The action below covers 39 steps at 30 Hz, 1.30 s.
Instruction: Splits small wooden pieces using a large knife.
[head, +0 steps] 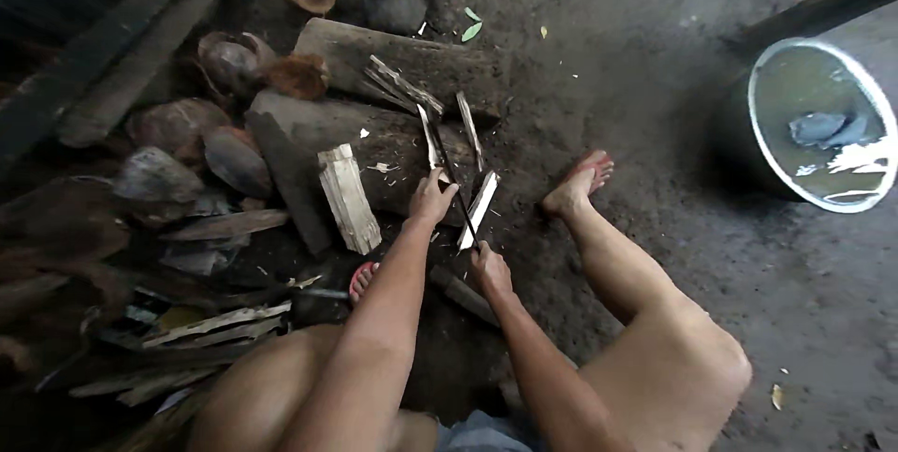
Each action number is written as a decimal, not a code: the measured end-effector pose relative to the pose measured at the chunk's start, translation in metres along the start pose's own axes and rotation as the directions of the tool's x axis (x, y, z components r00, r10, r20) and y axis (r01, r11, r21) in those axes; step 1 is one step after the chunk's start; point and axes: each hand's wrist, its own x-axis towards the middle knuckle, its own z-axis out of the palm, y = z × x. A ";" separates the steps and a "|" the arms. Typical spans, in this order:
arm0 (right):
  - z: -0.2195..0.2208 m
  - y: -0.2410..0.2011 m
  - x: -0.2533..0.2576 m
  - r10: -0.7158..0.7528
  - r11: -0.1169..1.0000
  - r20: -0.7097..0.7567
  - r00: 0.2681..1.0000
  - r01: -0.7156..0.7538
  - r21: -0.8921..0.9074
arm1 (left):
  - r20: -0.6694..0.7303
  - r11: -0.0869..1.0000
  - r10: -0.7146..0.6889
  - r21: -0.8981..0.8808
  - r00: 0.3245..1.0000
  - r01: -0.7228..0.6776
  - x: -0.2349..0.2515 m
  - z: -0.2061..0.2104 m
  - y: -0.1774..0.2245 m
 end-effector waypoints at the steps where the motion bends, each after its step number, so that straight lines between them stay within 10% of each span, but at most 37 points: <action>1: -0.001 0.002 -0.004 -0.013 1.000 0.008 1.000 0.013 -0.003 | -0.029 0.999 -0.036 -0.031 0.999 0.035 -0.001 0.003 -0.006; 13: 0.008 0.031 -0.038 -0.060 0.973 -0.087 0.994 0.077 0.219 | -0.293 0.947 -0.320 -0.111 0.901 0.300 0.019 -0.005 -0.023; 22: -0.009 0.024 -0.048 -0.092 0.928 -0.200 0.975 0.157 0.337 | -0.066 0.936 -0.342 -0.107 0.937 0.334 0.021 0.010 -0.022; 39: -0.009 0.039 -0.044 -0.108 0.797 -0.412 0.905 0.326 0.508 | -0.089 0.888 -0.083 -0.458 0.993 0.033 0.017 0.026 -0.024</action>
